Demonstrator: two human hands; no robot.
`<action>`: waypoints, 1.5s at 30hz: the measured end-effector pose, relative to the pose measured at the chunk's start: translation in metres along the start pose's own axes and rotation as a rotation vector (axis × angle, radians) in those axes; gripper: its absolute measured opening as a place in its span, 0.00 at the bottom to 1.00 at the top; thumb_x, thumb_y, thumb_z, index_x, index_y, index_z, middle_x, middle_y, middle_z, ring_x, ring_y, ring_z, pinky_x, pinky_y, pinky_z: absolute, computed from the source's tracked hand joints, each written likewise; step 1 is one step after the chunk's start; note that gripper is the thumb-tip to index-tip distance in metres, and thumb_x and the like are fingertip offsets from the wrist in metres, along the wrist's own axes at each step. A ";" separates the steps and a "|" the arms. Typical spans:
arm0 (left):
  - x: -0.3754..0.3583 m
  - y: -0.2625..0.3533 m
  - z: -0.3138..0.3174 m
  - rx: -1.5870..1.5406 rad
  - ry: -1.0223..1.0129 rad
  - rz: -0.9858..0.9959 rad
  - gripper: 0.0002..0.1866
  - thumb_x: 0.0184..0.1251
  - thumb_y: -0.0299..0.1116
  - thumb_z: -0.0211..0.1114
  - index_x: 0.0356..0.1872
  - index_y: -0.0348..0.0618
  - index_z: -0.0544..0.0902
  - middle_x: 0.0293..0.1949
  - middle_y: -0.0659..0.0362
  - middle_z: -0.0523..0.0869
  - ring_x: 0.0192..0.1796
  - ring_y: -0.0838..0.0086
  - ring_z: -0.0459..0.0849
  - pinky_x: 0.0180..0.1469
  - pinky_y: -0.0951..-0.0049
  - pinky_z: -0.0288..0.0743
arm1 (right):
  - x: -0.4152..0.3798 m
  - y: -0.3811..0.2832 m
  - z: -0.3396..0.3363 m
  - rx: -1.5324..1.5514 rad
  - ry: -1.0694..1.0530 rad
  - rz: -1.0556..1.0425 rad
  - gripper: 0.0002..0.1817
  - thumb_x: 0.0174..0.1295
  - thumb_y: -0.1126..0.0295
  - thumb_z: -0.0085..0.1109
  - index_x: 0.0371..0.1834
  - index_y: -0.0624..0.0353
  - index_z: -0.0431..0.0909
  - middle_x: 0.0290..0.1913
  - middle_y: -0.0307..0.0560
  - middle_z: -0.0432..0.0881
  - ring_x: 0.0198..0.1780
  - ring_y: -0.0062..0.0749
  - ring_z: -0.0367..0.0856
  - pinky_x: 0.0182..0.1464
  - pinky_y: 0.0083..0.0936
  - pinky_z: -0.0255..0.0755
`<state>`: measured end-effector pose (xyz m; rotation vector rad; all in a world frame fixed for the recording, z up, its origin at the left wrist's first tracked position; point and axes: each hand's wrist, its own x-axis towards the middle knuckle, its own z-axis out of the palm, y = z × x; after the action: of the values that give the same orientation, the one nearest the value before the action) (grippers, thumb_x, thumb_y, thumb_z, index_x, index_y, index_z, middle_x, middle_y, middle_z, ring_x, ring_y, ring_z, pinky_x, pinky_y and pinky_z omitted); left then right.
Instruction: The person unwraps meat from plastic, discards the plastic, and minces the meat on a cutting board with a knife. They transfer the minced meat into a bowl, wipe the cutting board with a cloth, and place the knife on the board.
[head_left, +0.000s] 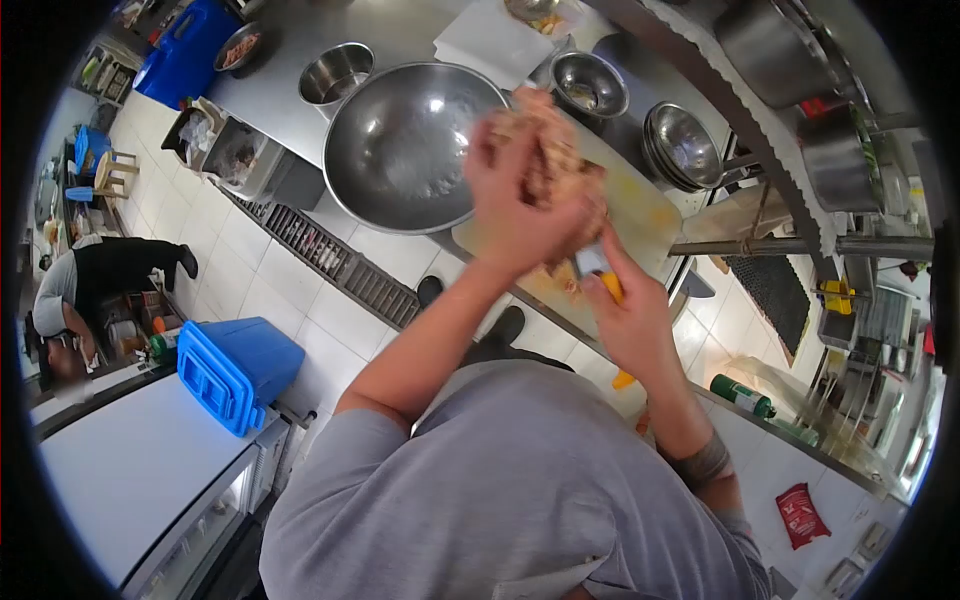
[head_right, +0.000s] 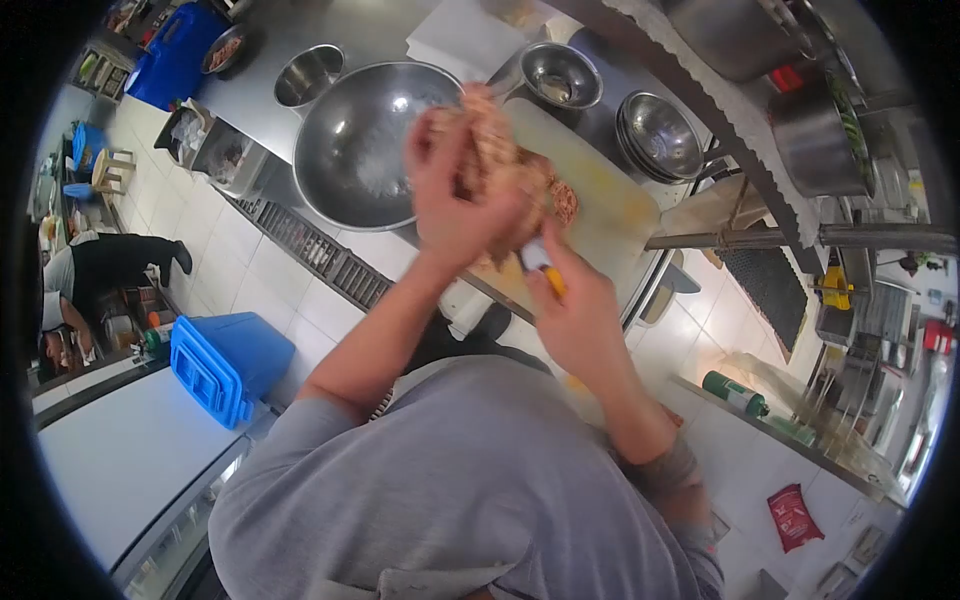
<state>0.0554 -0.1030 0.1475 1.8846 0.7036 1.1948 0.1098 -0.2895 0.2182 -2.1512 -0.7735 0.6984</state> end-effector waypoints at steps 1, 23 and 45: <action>0.012 -0.010 -0.014 -0.006 0.060 -0.001 0.42 0.49 0.46 0.85 0.69 0.44 0.83 0.76 0.41 0.66 0.77 0.48 0.70 0.76 0.53 0.71 | 0.010 -0.019 0.005 -0.007 -0.059 -0.155 0.32 0.73 0.72 0.59 0.80 0.66 0.69 0.46 0.63 0.88 0.45 0.45 0.89 0.50 0.32 0.80; -0.043 -0.109 0.013 -0.227 -0.619 -0.157 0.23 0.75 0.38 0.71 0.64 0.36 0.84 0.63 0.44 0.87 0.65 0.54 0.86 0.67 0.58 0.79 | 0.026 0.188 -0.052 -0.508 0.240 -0.143 0.30 0.66 0.80 0.64 0.74 0.55 0.79 0.49 0.53 0.85 0.47 0.47 0.87 0.49 0.40 0.80; -0.063 -0.145 0.013 0.328 -0.915 -0.005 0.38 0.83 0.53 0.59 0.84 0.41 0.65 0.84 0.45 0.64 0.85 0.50 0.61 0.84 0.57 0.60 | -0.042 0.239 -0.023 -0.139 0.274 0.051 0.27 0.68 0.74 0.63 0.71 0.47 0.85 0.43 0.44 0.86 0.39 0.33 0.86 0.43 0.30 0.84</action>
<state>0.0359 -0.0772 -0.0080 2.3908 0.3865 0.1169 0.1702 -0.4606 0.0559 -2.3371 -0.6373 0.3714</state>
